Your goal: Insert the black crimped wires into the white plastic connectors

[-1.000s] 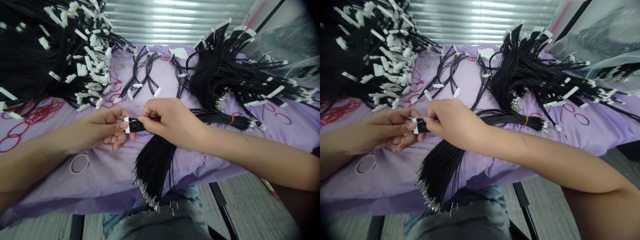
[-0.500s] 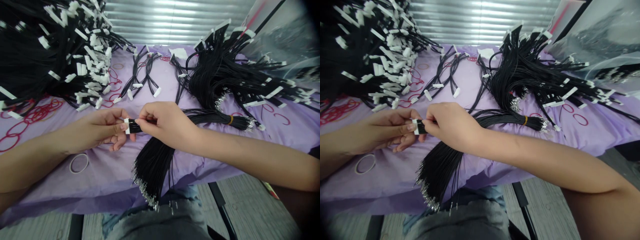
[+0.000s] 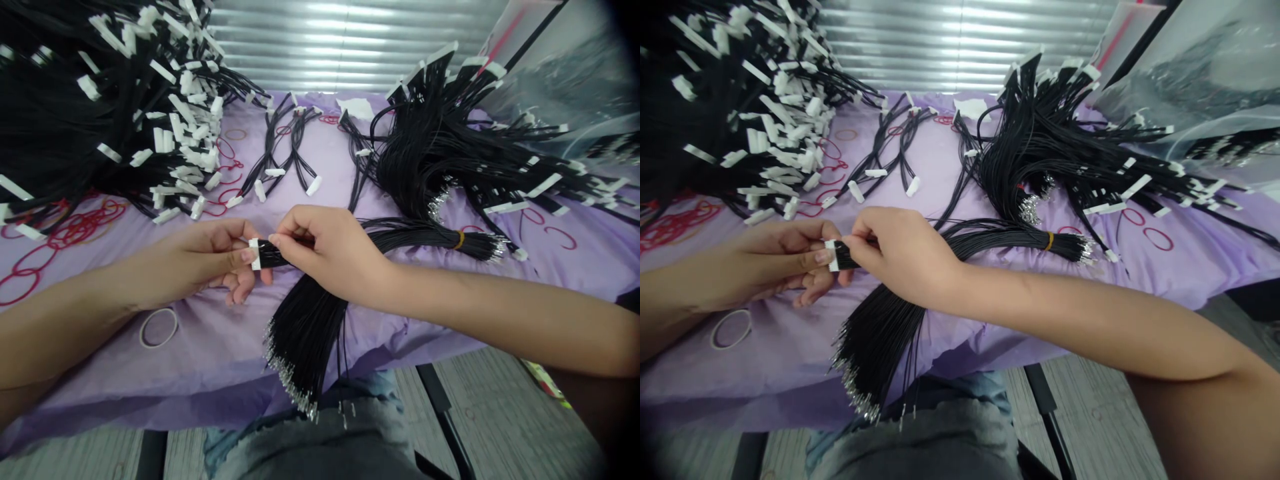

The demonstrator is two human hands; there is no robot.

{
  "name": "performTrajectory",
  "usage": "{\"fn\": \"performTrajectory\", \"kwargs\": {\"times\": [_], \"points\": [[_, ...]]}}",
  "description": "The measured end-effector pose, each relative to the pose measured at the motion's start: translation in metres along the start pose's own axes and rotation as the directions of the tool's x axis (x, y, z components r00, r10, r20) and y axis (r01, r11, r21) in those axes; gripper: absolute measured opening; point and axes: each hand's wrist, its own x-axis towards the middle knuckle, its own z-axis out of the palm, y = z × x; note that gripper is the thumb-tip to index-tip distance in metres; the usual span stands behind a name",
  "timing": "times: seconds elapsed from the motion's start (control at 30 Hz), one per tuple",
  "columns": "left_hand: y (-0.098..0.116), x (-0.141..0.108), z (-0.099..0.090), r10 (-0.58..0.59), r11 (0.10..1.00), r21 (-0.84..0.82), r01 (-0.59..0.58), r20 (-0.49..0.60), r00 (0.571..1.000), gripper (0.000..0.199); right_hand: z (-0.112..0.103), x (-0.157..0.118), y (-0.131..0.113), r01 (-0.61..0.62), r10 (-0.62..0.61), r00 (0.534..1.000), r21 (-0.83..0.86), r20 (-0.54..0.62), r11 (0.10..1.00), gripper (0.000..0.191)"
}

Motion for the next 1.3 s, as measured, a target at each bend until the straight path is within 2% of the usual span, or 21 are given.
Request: {"fn": "performTrajectory", "kwargs": {"times": [0.2,0.53,0.73,0.83,0.93,1.07,1.17,1.3], "points": [[-0.001,0.002,0.000,0.014,0.999,-0.039,-0.015,-0.022,1.000,0.009,0.001,-0.001,0.002,0.016,-0.016,0.998,0.005,-0.058,1.000,0.025],[0.001,0.001,0.000,0.001,0.999,0.045,0.000,-0.014,1.000,0.011,0.002,-0.003,0.003,0.090,-0.088,0.996,-0.152,0.021,0.984,0.017],[-0.003,0.002,-0.003,0.005,0.999,-0.053,-0.005,0.010,1.000,0.011,0.002,-0.003,0.002,0.032,-0.033,0.999,-0.061,-0.010,0.998,0.022],[-0.004,0.001,-0.004,0.013,1.000,-0.014,-0.013,0.020,1.000,0.010,0.003,-0.003,0.002,0.035,-0.036,0.999,-0.080,-0.005,0.996,0.020],[-0.003,0.000,-0.003,0.009,0.998,0.063,-0.009,0.003,1.000,0.008,0.004,-0.002,0.002,0.065,-0.063,0.998,-0.149,0.017,0.987,0.019],[-0.002,-0.001,0.000,-0.011,0.997,0.081,0.011,-0.006,1.000,0.005,0.006,-0.002,-0.003,0.059,-0.030,0.995,-0.312,0.099,0.948,0.023],[-0.002,-0.001,0.001,-0.017,0.999,0.048,0.017,0.000,1.000,0.008,0.009,-0.003,-0.006,0.111,-0.040,0.987,-0.467,0.158,0.877,0.025],[-0.001,-0.003,0.002,-0.023,1.000,0.008,0.023,0.013,1.000,0.013,0.014,-0.004,-0.005,0.223,-0.151,0.974,-0.611,0.167,0.760,0.028]]}}
